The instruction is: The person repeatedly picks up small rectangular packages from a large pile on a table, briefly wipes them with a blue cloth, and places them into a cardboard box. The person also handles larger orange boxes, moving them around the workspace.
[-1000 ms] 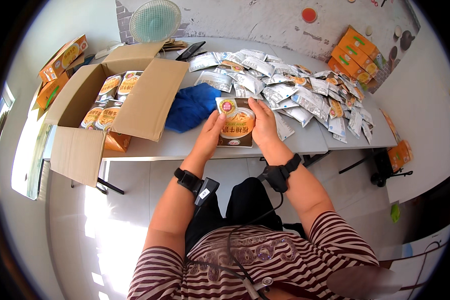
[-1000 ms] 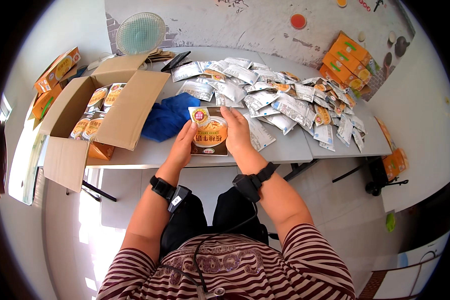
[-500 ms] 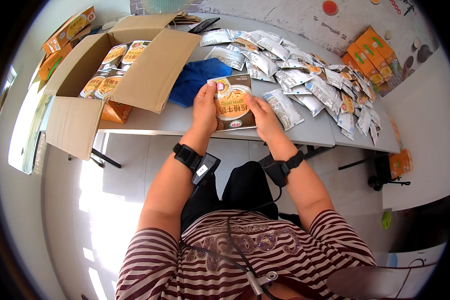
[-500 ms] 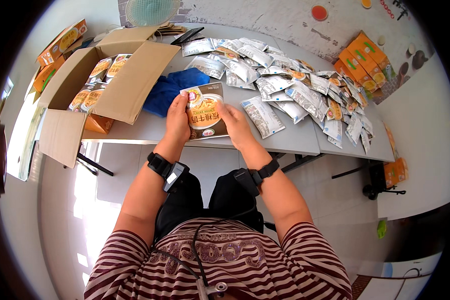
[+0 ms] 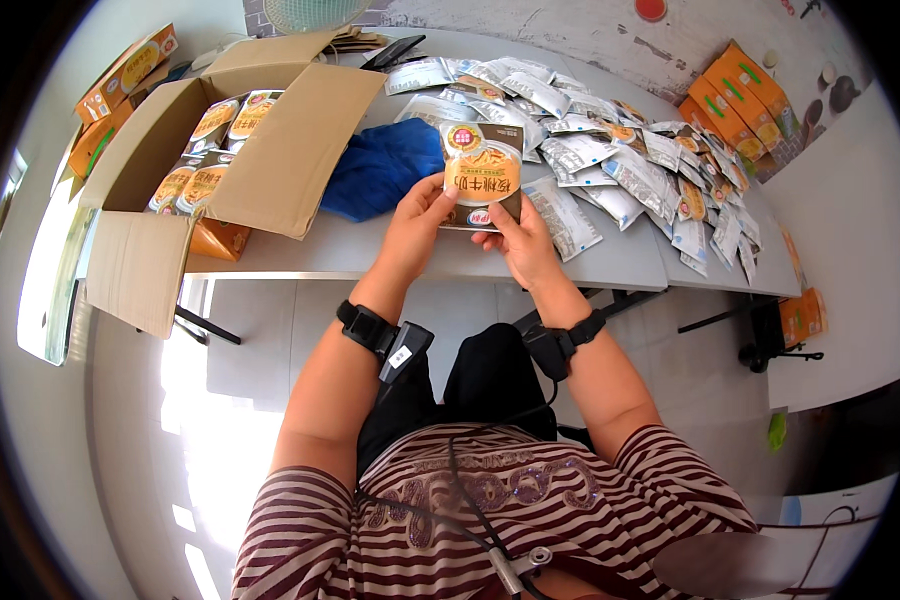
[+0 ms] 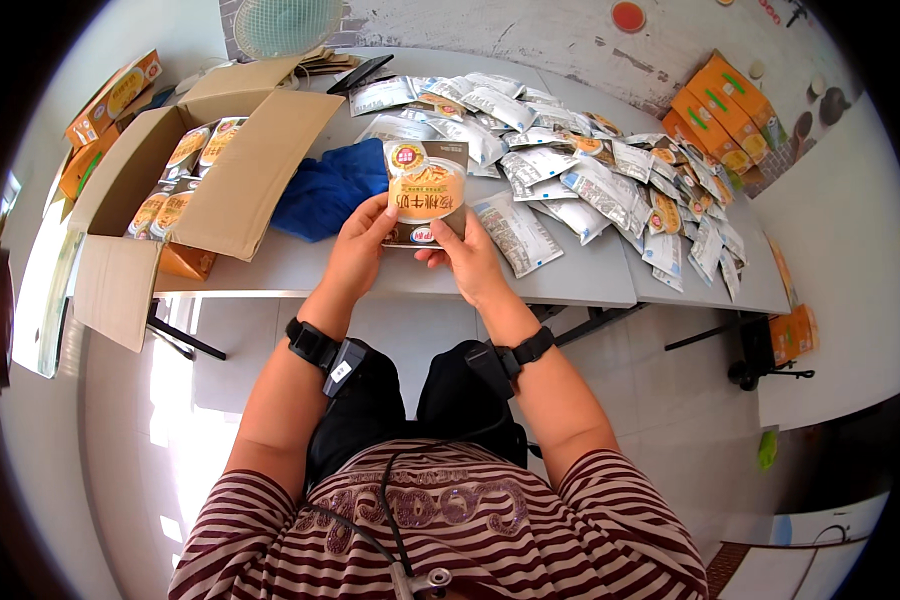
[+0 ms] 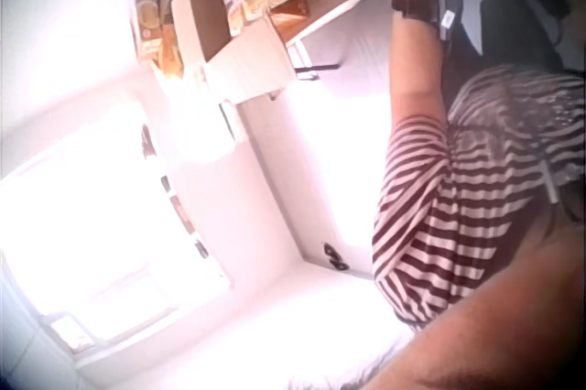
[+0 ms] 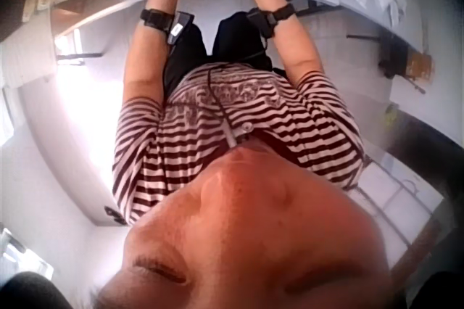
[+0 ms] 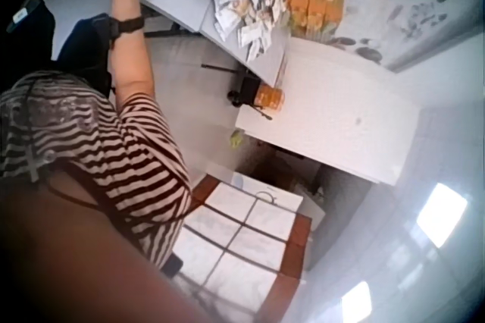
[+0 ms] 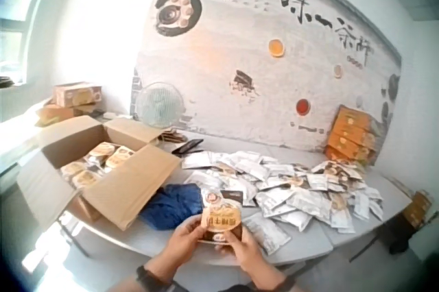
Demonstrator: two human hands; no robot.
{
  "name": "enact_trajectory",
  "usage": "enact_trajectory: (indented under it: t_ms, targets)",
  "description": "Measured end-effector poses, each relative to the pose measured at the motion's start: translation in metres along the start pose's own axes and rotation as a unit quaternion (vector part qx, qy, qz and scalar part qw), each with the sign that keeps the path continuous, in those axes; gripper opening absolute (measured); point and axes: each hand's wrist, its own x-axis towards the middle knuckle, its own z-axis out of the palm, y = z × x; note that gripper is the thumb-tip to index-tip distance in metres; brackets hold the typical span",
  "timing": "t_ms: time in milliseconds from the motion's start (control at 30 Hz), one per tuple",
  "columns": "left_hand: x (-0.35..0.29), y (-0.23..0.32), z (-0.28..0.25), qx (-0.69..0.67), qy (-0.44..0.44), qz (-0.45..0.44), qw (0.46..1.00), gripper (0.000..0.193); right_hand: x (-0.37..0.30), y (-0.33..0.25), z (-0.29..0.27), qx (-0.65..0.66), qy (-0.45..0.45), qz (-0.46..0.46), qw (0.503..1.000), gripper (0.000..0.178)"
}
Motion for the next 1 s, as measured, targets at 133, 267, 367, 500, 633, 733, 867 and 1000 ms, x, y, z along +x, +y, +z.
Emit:
enact_trajectory:
  t_ms: [133, 267, 367, 500, 633, 733, 867, 1000]
  targets:
    - [-0.002, -0.001, 0.004, 0.081, -0.022, -0.007, 0.996, 0.033, -0.001, 0.001, -0.002, 0.057, 0.023, -0.032, 0.998, 0.035]
    - [-0.005, 0.002, 0.005, 0.107, 0.004, -0.006, 0.994, 0.031, -0.002, 0.001, -0.002, 0.035, 0.032, -0.04, 0.998, 0.036]
    - [-0.008, 0.006, 0.006, 0.092, 0.001, 0.009, 0.996, 0.031, -0.005, 0.001, -0.002, -0.006, 0.03, -0.047, 0.998, 0.04]
    - [-0.01, 0.007, 0.004, 0.066, -0.001, 0.014, 0.998, 0.031, -0.006, 0.0, -0.001, -0.024, 0.017, -0.056, 0.998, 0.044]
    - [-0.012, 0.008, 0.003, 0.056, -0.02, -0.008, 0.998, 0.031, -0.007, -0.005, 0.001, 0.06, -0.002, -0.045, 0.997, 0.05]
    - [-0.011, 0.008, 0.004, 0.055, -0.027, -0.005, 0.998, 0.031, -0.006, -0.004, -0.005, 0.043, -0.008, -0.033, 0.999, 0.045]
    - [-0.011, 0.006, 0.003, 0.044, -0.033, 0.001, 0.998, 0.031, -0.006, -0.001, -0.004, 0.037, 0.012, -0.047, 0.998, 0.045]
    - [-0.015, 0.018, 0.01, 0.034, -0.006, -0.02, 0.999, 0.032, -0.006, 0.001, -0.006, 0.061, 0.009, -0.043, 0.997, 0.046]
